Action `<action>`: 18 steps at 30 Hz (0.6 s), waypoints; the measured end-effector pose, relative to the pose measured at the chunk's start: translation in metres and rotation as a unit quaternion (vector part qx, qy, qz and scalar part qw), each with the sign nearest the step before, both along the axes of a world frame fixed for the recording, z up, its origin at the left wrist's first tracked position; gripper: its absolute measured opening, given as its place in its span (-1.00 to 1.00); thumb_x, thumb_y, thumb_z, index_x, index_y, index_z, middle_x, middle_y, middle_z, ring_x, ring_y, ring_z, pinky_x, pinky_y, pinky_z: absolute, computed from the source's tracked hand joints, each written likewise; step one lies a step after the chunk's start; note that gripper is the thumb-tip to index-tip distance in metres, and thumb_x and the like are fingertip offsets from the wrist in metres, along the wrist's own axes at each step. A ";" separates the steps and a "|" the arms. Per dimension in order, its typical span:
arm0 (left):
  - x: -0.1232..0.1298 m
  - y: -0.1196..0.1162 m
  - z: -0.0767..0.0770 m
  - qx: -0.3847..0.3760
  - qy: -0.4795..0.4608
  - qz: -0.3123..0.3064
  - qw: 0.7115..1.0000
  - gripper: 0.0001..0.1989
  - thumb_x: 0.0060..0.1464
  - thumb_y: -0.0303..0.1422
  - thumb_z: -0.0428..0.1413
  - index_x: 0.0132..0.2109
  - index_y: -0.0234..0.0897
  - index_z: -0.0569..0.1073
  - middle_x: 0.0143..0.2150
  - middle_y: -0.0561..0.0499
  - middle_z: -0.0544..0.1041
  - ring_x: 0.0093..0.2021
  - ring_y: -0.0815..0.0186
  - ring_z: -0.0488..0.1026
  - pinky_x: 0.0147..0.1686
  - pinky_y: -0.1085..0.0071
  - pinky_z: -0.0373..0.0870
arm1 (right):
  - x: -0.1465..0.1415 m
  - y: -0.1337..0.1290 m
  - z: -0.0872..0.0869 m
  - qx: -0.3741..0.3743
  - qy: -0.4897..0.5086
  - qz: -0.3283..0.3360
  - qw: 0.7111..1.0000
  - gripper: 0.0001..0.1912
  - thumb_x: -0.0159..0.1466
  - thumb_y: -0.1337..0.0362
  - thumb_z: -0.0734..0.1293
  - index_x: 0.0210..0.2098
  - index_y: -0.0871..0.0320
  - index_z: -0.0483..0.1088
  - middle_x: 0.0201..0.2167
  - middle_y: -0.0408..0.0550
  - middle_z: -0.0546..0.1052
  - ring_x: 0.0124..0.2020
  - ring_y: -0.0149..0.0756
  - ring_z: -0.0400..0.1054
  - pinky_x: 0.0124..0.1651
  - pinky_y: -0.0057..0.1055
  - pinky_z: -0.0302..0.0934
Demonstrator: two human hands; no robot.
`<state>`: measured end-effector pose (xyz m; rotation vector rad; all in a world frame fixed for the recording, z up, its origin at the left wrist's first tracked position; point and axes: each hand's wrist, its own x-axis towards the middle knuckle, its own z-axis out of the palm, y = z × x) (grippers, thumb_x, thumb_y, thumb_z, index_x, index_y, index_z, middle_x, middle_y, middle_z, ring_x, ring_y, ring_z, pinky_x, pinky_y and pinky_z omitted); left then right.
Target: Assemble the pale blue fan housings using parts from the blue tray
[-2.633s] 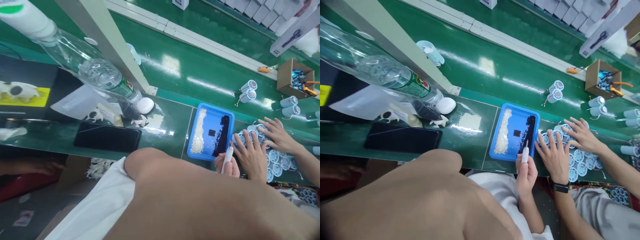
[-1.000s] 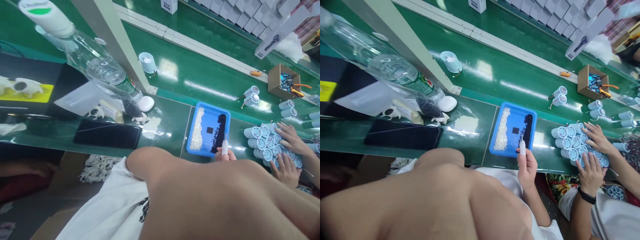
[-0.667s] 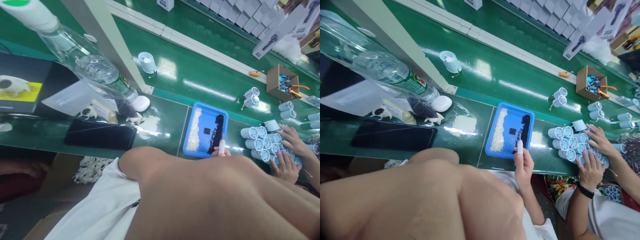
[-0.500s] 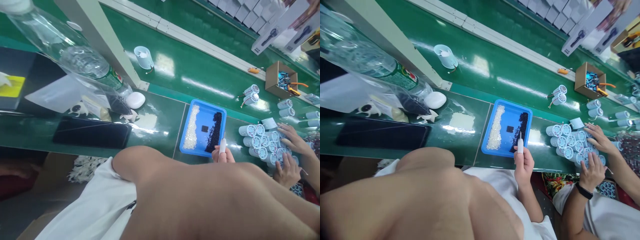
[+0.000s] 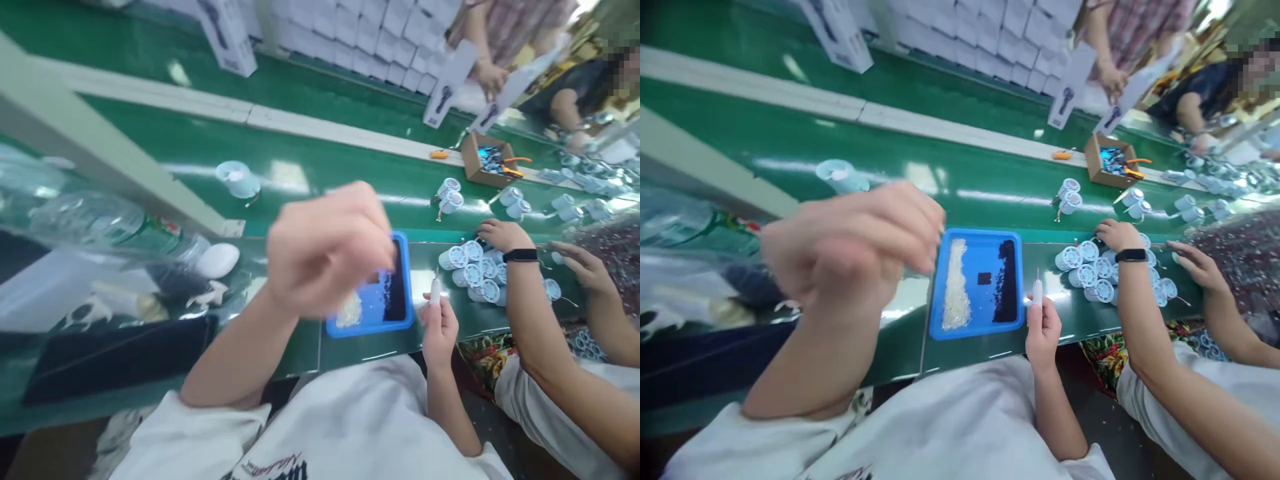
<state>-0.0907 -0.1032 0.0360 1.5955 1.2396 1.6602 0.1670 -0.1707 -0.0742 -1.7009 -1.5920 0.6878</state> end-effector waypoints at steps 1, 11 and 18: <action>-0.003 0.024 0.006 0.046 0.049 -0.001 0.998 -0.44 0.26 0.02 -0.11 -0.60 -0.15 0.34 -0.51 0.05 0.37 -0.40 0.33 0.45 -0.30 0.31 0.50 | -0.007 0.001 -0.009 0.028 0.034 -0.062 0.997 -0.48 0.43 -0.06 -0.02 -0.08 0.16 0.39 -0.54 -0.14 0.33 -0.51 -0.33 0.26 -0.39 -0.34 0.27; -0.020 0.113 -0.074 -0.133 0.132 0.220 0.957 -0.52 0.16 -0.59 -0.07 -0.71 -0.26 0.19 -0.73 0.13 0.15 -0.58 0.38 0.18 -0.47 0.45 0.13 | -0.020 0.018 -0.021 0.025 0.139 -0.118 0.983 -0.68 0.31 -0.03 0.15 -0.34 0.03 0.35 -0.63 -0.24 0.30 -0.58 -0.37 0.18 -0.46 -0.42 0.08; -0.027 0.120 -0.105 -0.144 0.221 0.136 0.955 -0.62 0.12 -0.43 -0.02 -0.66 -0.25 0.29 -0.73 0.08 0.24 -0.61 0.28 0.25 -0.53 0.38 0.18 | -0.030 0.017 -0.021 0.046 0.189 -0.142 0.971 -0.75 0.24 0.05 0.20 -0.29 0.10 0.31 -0.58 -0.19 0.36 -0.58 -0.36 0.20 -0.47 -0.42 0.09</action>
